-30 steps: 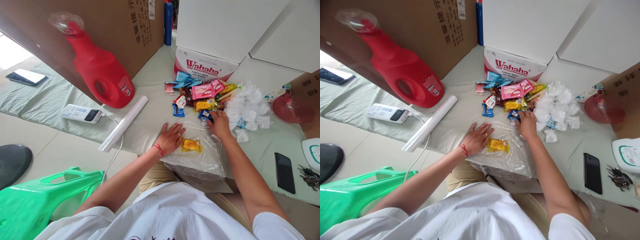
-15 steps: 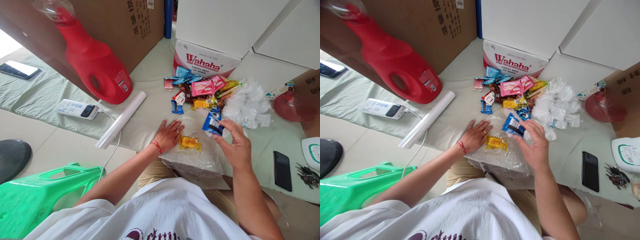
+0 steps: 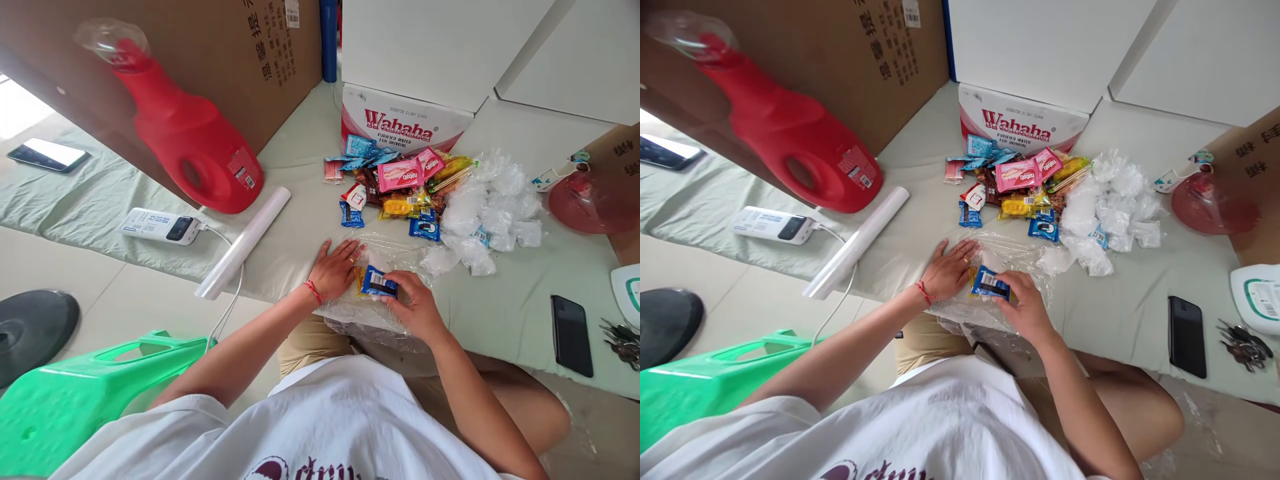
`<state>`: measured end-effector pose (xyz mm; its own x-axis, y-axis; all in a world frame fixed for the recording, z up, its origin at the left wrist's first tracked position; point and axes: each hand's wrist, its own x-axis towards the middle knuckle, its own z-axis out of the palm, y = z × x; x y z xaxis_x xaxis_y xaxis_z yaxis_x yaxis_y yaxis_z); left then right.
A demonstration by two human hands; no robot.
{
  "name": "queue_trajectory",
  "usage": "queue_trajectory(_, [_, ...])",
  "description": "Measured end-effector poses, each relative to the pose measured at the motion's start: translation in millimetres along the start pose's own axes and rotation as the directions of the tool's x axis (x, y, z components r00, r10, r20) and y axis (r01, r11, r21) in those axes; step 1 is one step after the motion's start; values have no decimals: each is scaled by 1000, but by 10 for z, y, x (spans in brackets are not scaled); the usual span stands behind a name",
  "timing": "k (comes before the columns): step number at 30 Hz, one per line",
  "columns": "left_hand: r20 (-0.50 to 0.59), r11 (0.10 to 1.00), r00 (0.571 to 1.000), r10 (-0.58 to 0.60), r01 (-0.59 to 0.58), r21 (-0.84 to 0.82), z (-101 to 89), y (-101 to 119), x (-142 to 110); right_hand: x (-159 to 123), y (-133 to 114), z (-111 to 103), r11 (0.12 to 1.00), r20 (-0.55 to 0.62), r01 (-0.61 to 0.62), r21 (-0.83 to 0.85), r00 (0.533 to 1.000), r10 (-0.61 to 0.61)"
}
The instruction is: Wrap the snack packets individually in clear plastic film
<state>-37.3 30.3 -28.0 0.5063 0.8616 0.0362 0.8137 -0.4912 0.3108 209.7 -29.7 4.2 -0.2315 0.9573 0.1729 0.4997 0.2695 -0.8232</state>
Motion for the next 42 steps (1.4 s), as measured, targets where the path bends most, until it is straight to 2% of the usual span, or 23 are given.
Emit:
queue_trajectory(2, [0,1000,1000,-9,9,8,-1,9,8,32,40,-61,976,-155,-136,173,974,163])
queue_trajectory(3, [-3,1000,1000,-11,12,14,0,16,11,57,51,-104,948,-266,-182,263,931,252])
queue_trajectory(5, [-12,1000,1000,-19,19,13,-4,23,13,104,56,-193,897,-486,-192,398,785,384])
queue_trajectory(6, [-11,1000,1000,-23,23,3,-10,21,14,116,48,-231,893,-575,-164,419,713,401])
queue_trajectory(7, [-6,1000,1000,-26,26,-17,-20,11,16,117,34,-260,904,-642,-130,407,663,385])
queue_trajectory(8, [4,999,1000,-30,30,-45,-34,-5,19,107,12,-278,922,-681,-97,375,646,345])
queue_trajectory(9, [19,996,999,-32,34,-79,-51,-30,24,90,-15,-285,942,-692,-68,329,661,289])
queue_trajectory(11, [47,988,998,-29,36,-153,-91,-94,37,46,-72,-264,977,-632,-8,211,761,142])
queue_trajectory(13, [47,976,999,-24,34,-216,-131,-158,52,21,-105,-200,994,-467,61,89,884,-12])
queue_trajectory(14, [30,971,999,-25,31,-238,-151,-180,55,19,-104,-153,995,-355,92,24,932,-78])
queue_trajectory(16, [-47,965,998,-35,21,-261,-196,-178,43,35,-65,-43,987,-140,133,-95,979,-145])
queue_trajectory(18, [-184,966,981,-68,19,-256,-247,-100,-7,55,3,62,977,-21,138,-165,989,-144])
queue_trajectory(21, [-349,976,936,-48,-31,-218,-307,141,-135,61,82,121,975,4,126,-185,992,-128])
queue_trajectory(24, [-289,965,946,149,-203,-168,-280,389,-243,98,100,-13,984,71,120,-129,991,-111])
queue_trajectory(25, [-258,956,945,201,-247,-158,-249,443,-262,138,101,-91,992,86,94,-87,993,-87])
queue_trajectory(27, [-229,951,945,235,-272,-146,-171,493,-279,274,110,-247,999,45,-15,-44,999,17])
queue_trajectory(30, [-223,956,951,212,-249,-155,-82,473,-274,580,144,-338,964,-61,-236,-125,971,229])
queue_trajectory(31, [-218,957,955,200,-238,-166,-71,461,-269,687,157,-313,942,-46,-291,-170,957,287])
queue_trajectory(34, [-197,964,970,144,-183,-193,-87,448,-242,931,179,-138,905,106,-368,-216,912,396])
queue_trajectory(37, [-188,972,979,80,-118,-203,-131,459,-198,1008,185,2,933,164,-351,-84,918,360])
queue_trajectory(39, [-172,969,983,60,-98,-227,-154,460,-164,991,192,-8,947,126,-317,39,942,310])
queue_trajectory(42, [-159,947,987,11,-61,-314,-174,435,-116,959,207,-179,949,17,-290,124,957,290])
